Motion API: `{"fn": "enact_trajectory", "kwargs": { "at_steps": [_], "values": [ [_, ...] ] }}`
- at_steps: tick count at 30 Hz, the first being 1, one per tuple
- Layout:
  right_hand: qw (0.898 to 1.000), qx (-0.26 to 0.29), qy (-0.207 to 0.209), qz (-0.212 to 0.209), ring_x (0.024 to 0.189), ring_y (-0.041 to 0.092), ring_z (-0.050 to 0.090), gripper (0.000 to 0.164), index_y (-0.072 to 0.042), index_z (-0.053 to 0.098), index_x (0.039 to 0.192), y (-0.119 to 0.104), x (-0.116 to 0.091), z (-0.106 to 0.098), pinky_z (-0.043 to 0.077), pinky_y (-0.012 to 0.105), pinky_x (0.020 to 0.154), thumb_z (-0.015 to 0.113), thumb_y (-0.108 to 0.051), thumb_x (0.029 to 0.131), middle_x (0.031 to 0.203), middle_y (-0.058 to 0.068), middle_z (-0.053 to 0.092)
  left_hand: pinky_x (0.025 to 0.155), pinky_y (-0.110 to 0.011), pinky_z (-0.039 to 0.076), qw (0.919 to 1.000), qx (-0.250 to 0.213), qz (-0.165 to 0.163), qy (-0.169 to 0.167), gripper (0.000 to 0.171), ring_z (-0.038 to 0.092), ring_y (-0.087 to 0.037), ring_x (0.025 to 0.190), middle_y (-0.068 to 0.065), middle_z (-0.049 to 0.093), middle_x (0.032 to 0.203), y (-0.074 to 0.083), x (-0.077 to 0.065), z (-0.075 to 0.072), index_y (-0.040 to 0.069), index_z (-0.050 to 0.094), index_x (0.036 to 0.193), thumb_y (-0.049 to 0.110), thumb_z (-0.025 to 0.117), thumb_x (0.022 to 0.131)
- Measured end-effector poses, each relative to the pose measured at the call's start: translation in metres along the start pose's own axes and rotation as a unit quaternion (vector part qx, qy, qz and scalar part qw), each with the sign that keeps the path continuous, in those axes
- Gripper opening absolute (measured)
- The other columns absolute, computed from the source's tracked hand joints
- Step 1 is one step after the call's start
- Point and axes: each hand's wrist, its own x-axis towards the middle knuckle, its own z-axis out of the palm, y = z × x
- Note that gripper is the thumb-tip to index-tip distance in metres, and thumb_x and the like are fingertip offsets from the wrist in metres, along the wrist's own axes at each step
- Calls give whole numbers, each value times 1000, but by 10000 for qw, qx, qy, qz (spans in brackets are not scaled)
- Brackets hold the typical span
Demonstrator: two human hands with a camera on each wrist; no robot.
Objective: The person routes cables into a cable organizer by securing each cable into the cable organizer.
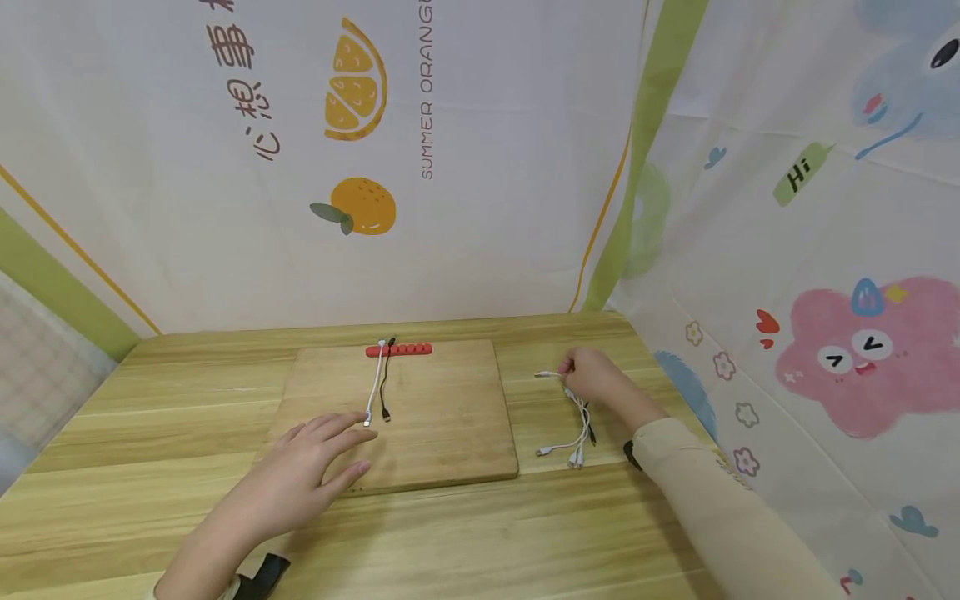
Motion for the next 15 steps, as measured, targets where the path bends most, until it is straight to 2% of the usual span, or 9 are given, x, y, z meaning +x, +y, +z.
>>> {"fn": "enact_trajectory", "kwargs": {
  "at_steps": [8,15],
  "values": [
    [9998,-32,-130,-132,77,17,57,11,2,67,104,-26,-7,-7,48,29,68,62,-8,105,92,11,67,112,-68,44,10000,-42,86,5,37,56,-34,143,-6,61,153,1,3,-2,20,70,139,35,69,104],
    [9992,-8,-55,-396,79,17,59,14,1,69,107,-49,-13,-5,50,30,70,62,-10,106,99,16,71,115,-67,44,9998,-141,104,-96,39,55,-40,144,-10,60,156,5,10,-3,19,69,141,35,67,106]
  ]
}}
